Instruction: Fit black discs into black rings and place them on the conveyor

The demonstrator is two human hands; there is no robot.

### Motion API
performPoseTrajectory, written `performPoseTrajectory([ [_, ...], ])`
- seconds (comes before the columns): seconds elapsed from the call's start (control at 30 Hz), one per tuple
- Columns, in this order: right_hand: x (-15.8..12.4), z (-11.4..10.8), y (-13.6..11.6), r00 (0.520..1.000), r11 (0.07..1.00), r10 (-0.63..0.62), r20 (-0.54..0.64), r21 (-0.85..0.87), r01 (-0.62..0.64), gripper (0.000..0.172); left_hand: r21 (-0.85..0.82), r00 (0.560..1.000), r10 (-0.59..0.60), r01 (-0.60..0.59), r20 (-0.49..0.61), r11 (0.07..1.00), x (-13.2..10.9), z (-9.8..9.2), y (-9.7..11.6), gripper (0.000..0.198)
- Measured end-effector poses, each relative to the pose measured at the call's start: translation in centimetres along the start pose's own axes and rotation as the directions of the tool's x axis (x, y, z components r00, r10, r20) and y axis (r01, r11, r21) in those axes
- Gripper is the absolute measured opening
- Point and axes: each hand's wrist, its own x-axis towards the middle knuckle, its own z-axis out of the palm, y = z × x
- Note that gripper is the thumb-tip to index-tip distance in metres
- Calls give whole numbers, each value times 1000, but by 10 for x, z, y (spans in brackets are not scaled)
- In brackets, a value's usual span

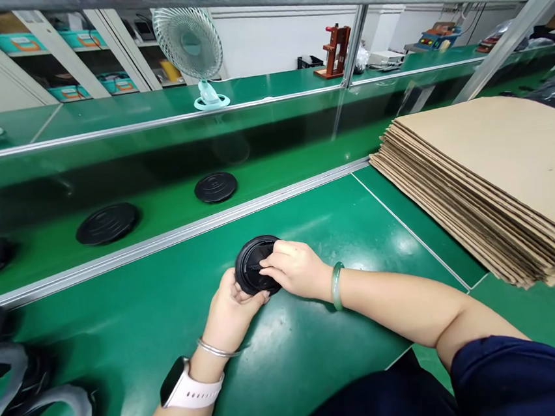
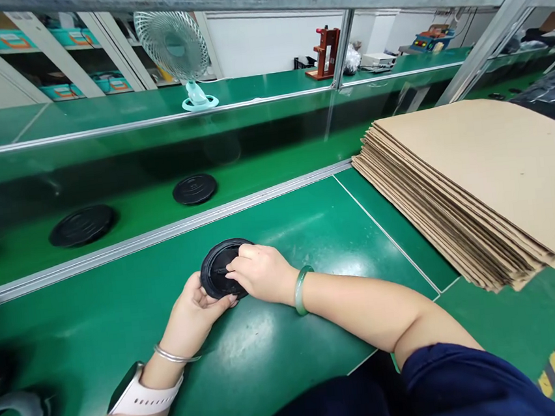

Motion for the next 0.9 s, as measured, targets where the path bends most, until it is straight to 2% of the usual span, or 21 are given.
performPoseTrajectory([
  [0.2, 1, 4, -2, 999, 998, 31, 19, -60, -29, 23, 4, 1000, 10, -10, -6, 1000, 1, -1, -2, 61],
  [0.4, 1, 0, -2, 1000, 1000, 11, 15, -28, -11, 22, -5, 1000, 5, -5, -7, 1000, 3, -2, -1, 62],
  [0.6, 1, 5, -6, 997, 994, 31, 74, -104, -23, 22, 0, 1000, 6, -6, -12, 1000, 3, -2, -2, 65],
  [0.77, -2, 14, -7, 993, 985, 49, 109, -167, -30, 32, 18, 1000, 26, -26, 3, 1000, 1, 0, 0, 65],
  [0.9, -1, 9, -9, 994, 985, 30, 106, -172, -12, 32, 8, 999, 39, -39, 19, 999, 1, 0, 1, 65],
])
